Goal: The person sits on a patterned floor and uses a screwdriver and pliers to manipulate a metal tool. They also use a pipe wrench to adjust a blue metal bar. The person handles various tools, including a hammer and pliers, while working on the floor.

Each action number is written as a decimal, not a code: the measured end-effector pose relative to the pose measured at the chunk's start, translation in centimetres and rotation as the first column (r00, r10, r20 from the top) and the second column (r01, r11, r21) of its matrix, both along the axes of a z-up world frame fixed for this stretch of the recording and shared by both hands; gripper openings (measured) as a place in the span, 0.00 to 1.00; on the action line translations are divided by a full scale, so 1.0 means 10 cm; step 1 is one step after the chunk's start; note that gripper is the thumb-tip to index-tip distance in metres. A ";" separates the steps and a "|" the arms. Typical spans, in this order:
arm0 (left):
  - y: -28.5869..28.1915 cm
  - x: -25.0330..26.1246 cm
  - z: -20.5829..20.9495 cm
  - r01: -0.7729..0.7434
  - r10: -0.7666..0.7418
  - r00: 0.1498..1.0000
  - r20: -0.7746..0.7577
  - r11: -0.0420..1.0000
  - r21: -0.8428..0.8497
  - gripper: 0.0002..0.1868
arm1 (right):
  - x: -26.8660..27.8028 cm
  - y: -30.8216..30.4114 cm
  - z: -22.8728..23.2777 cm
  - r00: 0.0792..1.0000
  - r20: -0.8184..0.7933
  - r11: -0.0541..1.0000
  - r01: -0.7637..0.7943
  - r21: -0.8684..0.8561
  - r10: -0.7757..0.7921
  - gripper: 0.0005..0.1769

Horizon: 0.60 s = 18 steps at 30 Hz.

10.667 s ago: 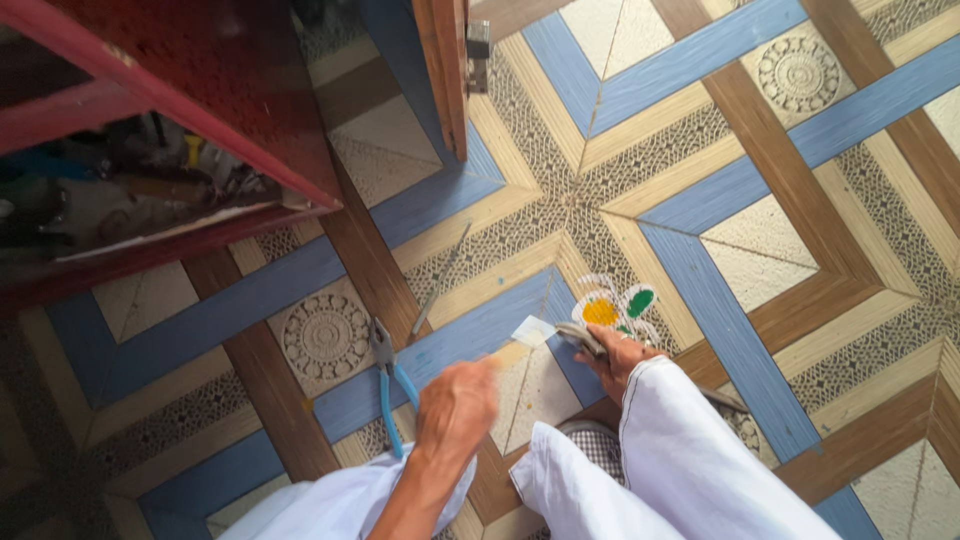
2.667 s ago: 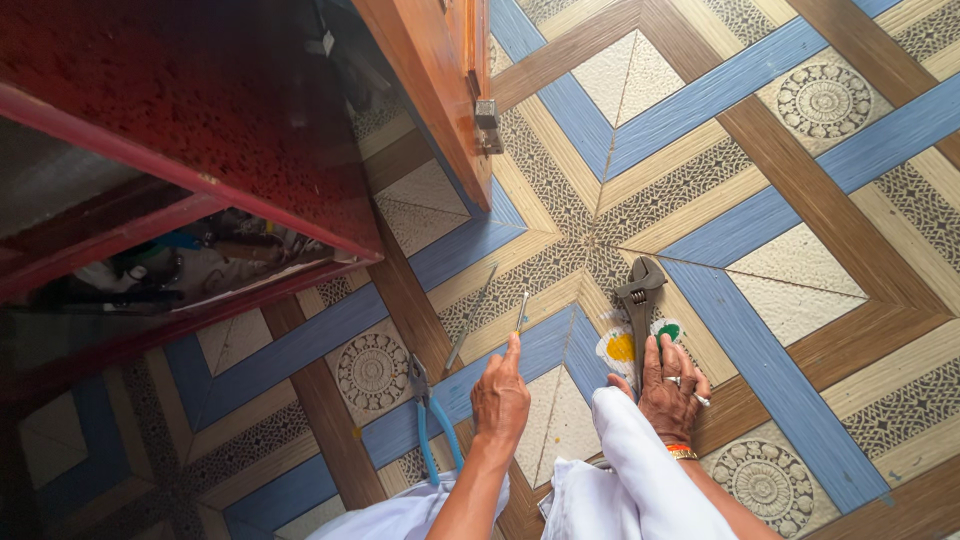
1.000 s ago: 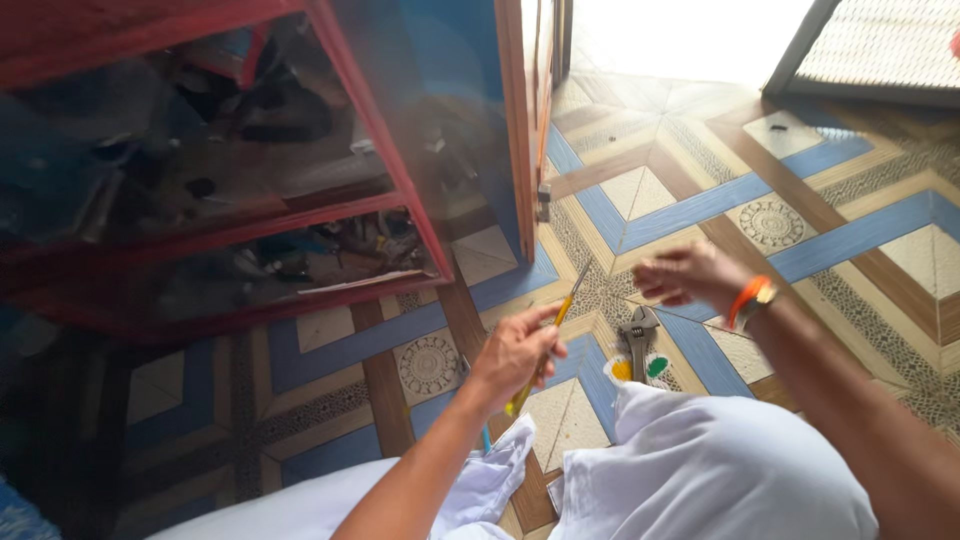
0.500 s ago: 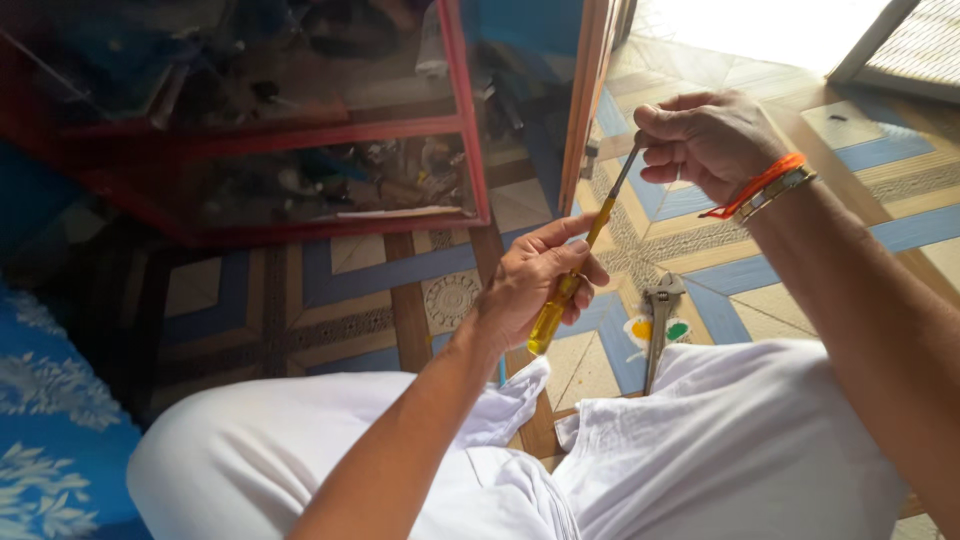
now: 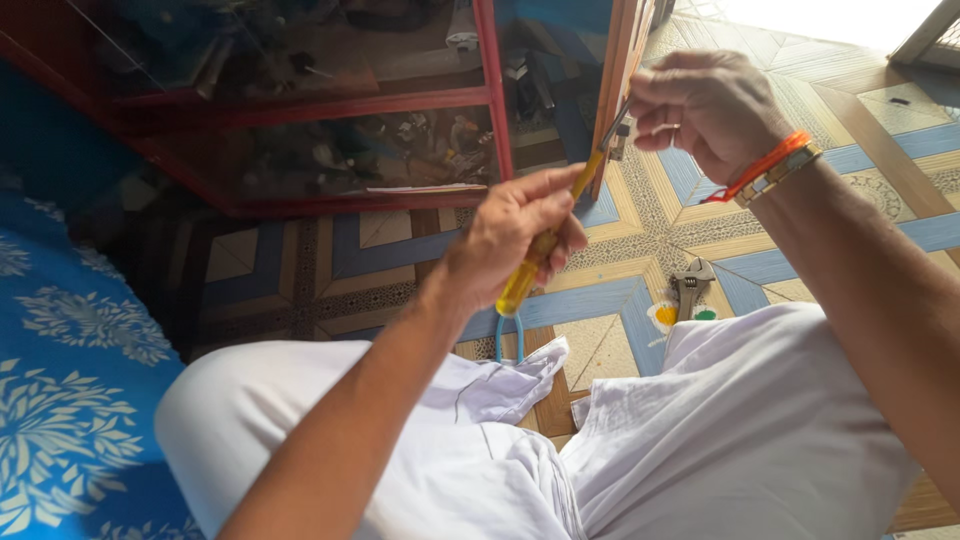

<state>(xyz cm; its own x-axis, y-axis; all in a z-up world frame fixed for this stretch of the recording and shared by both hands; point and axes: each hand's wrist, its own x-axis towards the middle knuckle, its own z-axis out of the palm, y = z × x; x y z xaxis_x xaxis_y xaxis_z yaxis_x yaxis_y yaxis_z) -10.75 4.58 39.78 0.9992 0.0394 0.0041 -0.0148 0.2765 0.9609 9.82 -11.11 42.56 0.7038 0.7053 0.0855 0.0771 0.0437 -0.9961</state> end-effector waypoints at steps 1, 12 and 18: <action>-0.01 0.02 0.11 -0.016 0.018 0.999 -0.035 0.998 0.053 0.26 | -0.01 -0.01 0.02 0.999 -0.037 0.998 0.016 0.054 -0.014 0.08; -0.01 0.14 1.03 0.140 -0.065 0.974 -0.216 0.925 0.353 0.25 | 0.69 -0.27 -0.26 0.913 -0.393 0.758 0.181 0.626 0.107 0.08; 0.30 0.18 0.90 -0.013 0.120 0.981 -0.155 0.829 0.559 0.25 | 0.62 -0.64 -0.38 0.791 0.059 0.780 0.584 0.225 -0.609 0.27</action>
